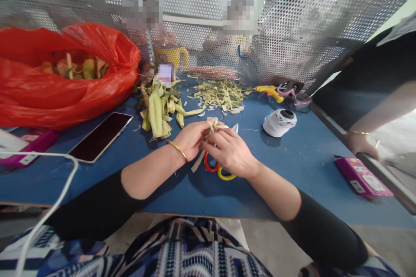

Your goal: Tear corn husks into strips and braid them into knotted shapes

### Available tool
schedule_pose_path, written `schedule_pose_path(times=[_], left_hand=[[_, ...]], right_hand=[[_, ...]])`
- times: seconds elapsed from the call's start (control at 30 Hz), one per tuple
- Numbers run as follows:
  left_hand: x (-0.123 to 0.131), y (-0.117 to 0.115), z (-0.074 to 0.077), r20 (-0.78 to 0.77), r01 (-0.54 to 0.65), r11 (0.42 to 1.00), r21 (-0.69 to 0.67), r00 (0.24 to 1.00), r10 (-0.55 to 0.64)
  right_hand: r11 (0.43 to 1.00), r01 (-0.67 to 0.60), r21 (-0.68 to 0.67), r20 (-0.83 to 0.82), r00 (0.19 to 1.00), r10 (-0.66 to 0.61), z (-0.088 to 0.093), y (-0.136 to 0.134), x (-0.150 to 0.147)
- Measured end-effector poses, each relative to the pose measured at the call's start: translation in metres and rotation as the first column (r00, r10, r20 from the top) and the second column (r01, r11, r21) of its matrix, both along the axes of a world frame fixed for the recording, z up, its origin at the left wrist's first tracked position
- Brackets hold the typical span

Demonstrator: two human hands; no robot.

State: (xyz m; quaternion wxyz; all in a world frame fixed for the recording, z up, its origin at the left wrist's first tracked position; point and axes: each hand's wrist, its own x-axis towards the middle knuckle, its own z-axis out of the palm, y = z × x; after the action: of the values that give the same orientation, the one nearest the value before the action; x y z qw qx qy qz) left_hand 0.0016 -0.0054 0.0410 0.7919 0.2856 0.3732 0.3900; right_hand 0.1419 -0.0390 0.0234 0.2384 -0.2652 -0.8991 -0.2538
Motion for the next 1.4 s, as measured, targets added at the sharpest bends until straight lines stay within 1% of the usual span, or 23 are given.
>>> schedule_pose_path(times=[0.07, 0.1, 0.17, 0.2, 0.27, 0.3, 0.37, 0.43, 0.5, 0.57, 0.63, 0.7, 0.77, 0.8, 0.83, 0.93, 1.07, 1.17, 1.23, 1.27, 1.3, 1.33, 1.4], left_hand=[[0.002, -0.002, -0.003, -0.013, 0.014, 0.999, 0.040, 1.000, -0.014], [0.002, -0.002, -0.004, -0.017, 0.019, 0.998, 0.066, 1.000, -0.018], [0.001, -0.002, -0.006, -0.029, 0.013, 0.993, 0.120, 1.000, -0.010], [0.001, -0.002, -0.006, -0.043, 0.011, 0.990, 0.141, 0.999, -0.005], [0.000, -0.002, -0.005, -0.087, 0.014, 0.985, 0.169, 0.996, 0.000], [0.000, -0.002, -0.005, -0.111, 0.018, 0.983, 0.182, 0.994, 0.002], [0.001, -0.003, -0.003, -0.155, 0.024, 0.976, 0.217, 0.988, 0.010], [0.001, -0.004, -0.003, -0.197, 0.017, 0.966, 0.258, 0.980, 0.036], [0.001, -0.004, -0.002, -0.233, 0.004, 0.955, 0.296, 0.970, 0.068], [0.001, -0.005, -0.002, -0.251, -0.001, 0.944, 0.331, 0.964, 0.089], [0.001, -0.005, -0.002, -0.244, 0.010, 0.934, 0.356, 0.966, 0.083], [0.001, -0.005, -0.002, -0.228, 0.043, 0.935, 0.351, 0.973, 0.041], [0.000, -0.004, -0.002, -0.213, 0.065, 0.946, 0.318, 0.977, 0.004], [-0.001, -0.003, -0.002, -0.206, 0.058, 0.953, 0.296, 0.979, 0.005], [-0.001, -0.002, -0.002, -0.199, 0.035, 0.960, 0.276, 0.980, 0.022], [-0.004, 0.003, 0.000, -0.180, -0.075, 0.967, 0.244, 0.976, 0.121], [-0.005, 0.006, 0.002, -0.173, -0.142, 0.966, 0.217, 0.968, 0.181], [-0.005, 0.006, 0.002, -0.177, -0.153, 0.964, 0.218, 0.965, 0.193], [-0.004, 0.005, 0.000, -0.186, -0.148, 0.963, 0.225, 0.964, 0.191], [-0.004, 0.005, 0.000, -0.195, -0.136, 0.963, 0.232, 0.964, 0.183], [-0.003, 0.004, 0.000, -0.208, -0.116, 0.964, 0.241, 0.964, 0.168], [-0.003, 0.004, -0.001, -0.222, -0.086, 0.964, 0.252, 0.964, 0.144], [-0.003, 0.002, -0.001, -0.256, -0.006, 0.961, 0.278, 0.963, 0.080]], right_hand=[[0.999, -0.026, -0.040, -0.043, 0.999, 0.025, -0.002, 0.000, 0.000], [0.997, -0.038, -0.069, -0.102, 0.994, 0.030, -0.002, -0.001, 0.000], [0.989, -0.024, -0.143, -0.306, 0.952, -0.021, 0.000, -0.002, 0.003], [0.982, -0.006, -0.190, -0.440, 0.895, -0.080, 0.002, -0.002, 0.004], [0.942, 0.010, -0.335, -0.677, 0.693, -0.248, 0.004, -0.001, 0.006], [0.902, -0.014, -0.433, -0.740, 0.577, -0.346, 0.004, 0.001, 0.007], [0.776, -0.132, -0.617, -0.749, 0.400, -0.528, 0.002, 0.006, 0.008], [0.610, -0.292, -0.737, -0.676, 0.312, -0.668, 0.000, 0.011, 0.008], [0.473, -0.431, -0.769, -0.609, 0.266, -0.747, 0.000, 0.013, 0.007], [0.367, -0.525, -0.768, -0.546, 0.237, -0.804, 0.002, 0.013, 0.006], [0.280, -0.596, -0.752, -0.495, 0.231, -0.837, 0.005, 0.012, 0.005], [0.186, -0.660, -0.728, -0.450, 0.255, -0.856, 0.010, 0.011, 0.005], [0.127, -0.681, -0.721, -0.417, 0.279, -0.865, 0.013, 0.010, 0.005], [0.120, -0.668, -0.734, -0.404, 0.288, -0.868, 0.015, 0.009, 0.005], [0.132, -0.643, -0.754, -0.399, 0.289, -0.870, 0.016, 0.008, 0.004], [0.223, -0.569, -0.791, -0.446, 0.288, -0.848, 0.018, 0.006, 0.002], [0.319, -0.593, -0.739, -0.584, 0.330, -0.741, 0.018, 0.003, 0.004], [0.337, -0.634, -0.696, -0.667, 0.398, -0.630, 0.018, 0.003, 0.008], [0.326, -0.644, -0.692, -0.694, 0.467, -0.549, 0.018, 0.004, 0.011], [0.342, -0.630, -0.697, -0.701, 0.500, -0.508, 0.017, 0.005, 0.013], [0.387, -0.596, -0.703, -0.707, 0.529, -0.470, 0.016, 0.005, 0.014], [0.457, -0.542, -0.705, -0.709, 0.555, -0.435, 0.015, 0.005, 0.015], [0.635, -0.393, -0.665, -0.710, 0.597, -0.374, 0.014, 0.005, 0.016]])
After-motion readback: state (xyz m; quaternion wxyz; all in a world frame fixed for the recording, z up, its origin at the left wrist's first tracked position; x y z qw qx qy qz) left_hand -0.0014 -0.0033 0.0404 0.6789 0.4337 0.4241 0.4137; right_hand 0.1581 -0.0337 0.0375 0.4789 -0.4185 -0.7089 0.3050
